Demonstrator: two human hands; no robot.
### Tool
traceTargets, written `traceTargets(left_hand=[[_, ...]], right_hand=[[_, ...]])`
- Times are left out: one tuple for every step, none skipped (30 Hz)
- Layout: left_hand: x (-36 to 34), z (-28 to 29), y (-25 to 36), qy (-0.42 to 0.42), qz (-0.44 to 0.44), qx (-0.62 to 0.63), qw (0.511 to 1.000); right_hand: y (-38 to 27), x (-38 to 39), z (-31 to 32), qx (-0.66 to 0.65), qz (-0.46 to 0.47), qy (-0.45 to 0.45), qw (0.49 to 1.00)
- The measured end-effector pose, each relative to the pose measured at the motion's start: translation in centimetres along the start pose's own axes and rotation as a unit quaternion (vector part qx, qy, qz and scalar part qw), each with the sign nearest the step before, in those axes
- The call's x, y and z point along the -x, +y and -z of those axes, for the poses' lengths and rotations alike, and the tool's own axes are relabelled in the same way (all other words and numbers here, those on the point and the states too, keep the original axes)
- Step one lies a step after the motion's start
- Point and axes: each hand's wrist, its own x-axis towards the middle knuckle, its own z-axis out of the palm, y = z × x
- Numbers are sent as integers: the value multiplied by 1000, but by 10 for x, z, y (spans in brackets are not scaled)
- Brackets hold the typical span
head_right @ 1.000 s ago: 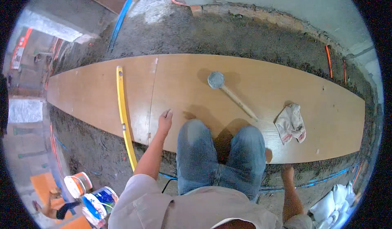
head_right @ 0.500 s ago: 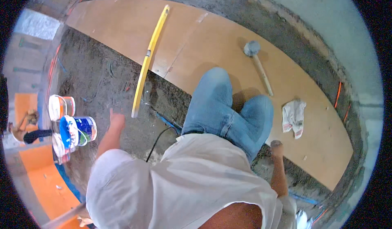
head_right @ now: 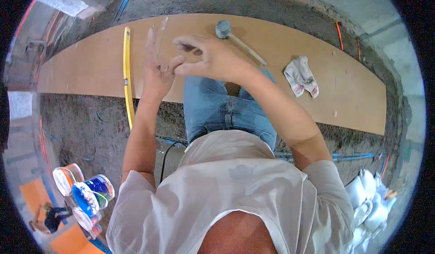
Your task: The person lays floor tiles onto the ground, checks their level using a spirit level, wipes their surfaces with a cloth, and taps them into place using a rubber mallet.
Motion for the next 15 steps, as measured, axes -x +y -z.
traceTargets(left_hand=[[-3,0,6,-8,-40,-17,999],[-4,-2,9,-17,-31,43,998],[-5,-3,10,-25,-19,102,994],[-5,-4,11,-27,-20,103,994],[-5,-5,10,-23,-37,76,996],[-5,-6,10,-26,-50,42,998],[-4,-5,11,-18,-54,49,997],[-4,-4,11,-22,-39,43,998],[-3,-3,11,-27,-23,37,999],[-2,-2,10,-28,-20,38,999],[-1,-2,9,-36,5,60,998],[1,-3,4,-45,29,82,995],[4,-6,-4,-50,27,84,995],[8,-10,-14,-48,58,66,995],[14,-17,-28,-31,57,70,995]], right_hand=[[-7,-3,2,5,-21,0,1000],[-12,-5,4,-11,-39,-58,997],[-15,-7,6,-21,-49,-103,993],[-16,-8,6,-28,-58,-116,991],[-17,-9,5,-70,-70,-153,983],[-16,-9,4,-107,-93,-189,972],[-16,-9,1,-111,-83,-190,972],[-15,-8,-2,-87,-92,-171,977],[-14,-6,-5,-60,-106,-150,981],[-14,-4,-8,-66,-102,-154,981],[-14,-2,-11,-14,-86,-140,986],[-14,0,-16,40,-68,-111,991],[-13,2,-20,36,-74,-119,989],[-13,4,-27,88,-48,-77,992],[-10,6,-33,141,-25,-32,989]])
